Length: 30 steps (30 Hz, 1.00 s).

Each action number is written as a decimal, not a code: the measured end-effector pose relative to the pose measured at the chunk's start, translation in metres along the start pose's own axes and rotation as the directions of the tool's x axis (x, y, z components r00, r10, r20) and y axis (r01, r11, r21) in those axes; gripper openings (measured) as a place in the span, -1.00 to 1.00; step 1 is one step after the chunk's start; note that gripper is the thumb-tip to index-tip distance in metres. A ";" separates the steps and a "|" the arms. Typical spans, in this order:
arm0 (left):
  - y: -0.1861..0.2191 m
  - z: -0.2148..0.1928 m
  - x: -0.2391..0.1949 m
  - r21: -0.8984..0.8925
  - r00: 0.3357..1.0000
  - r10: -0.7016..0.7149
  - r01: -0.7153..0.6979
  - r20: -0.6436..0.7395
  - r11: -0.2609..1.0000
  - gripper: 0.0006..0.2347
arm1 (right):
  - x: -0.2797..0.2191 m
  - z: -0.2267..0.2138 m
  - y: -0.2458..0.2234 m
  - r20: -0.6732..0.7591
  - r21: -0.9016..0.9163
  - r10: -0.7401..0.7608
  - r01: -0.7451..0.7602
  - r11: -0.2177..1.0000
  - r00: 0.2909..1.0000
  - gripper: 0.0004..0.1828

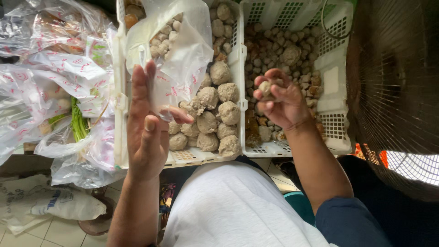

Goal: The person repeatedly picks small meatballs from a white crate and places them into a clear plastic bag held in the other hand. The task continues until the bag is partially filled.

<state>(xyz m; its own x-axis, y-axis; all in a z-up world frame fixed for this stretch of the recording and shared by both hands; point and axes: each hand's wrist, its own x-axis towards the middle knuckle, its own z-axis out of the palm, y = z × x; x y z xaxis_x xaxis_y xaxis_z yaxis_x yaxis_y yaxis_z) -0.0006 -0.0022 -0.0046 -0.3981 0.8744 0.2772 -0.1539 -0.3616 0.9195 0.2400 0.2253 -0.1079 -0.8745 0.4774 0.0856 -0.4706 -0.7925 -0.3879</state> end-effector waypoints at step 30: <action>0.002 0.000 -0.004 -0.100 0.999 0.021 -0.025 -0.042 0.995 -0.30 | 0.062 -0.236 -0.020 -0.399 -0.648 -0.257 -0.469 -0.600 0.880 -0.20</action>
<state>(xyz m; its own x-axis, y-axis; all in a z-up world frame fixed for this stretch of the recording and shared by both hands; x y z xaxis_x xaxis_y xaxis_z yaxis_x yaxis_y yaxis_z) 0.0008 -0.0060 -0.0037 -0.4389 0.8523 0.2844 -0.2333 -0.4137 0.8800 0.2228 0.3603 -0.3114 -0.6023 0.7751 -0.1911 0.7683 0.4978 -0.4023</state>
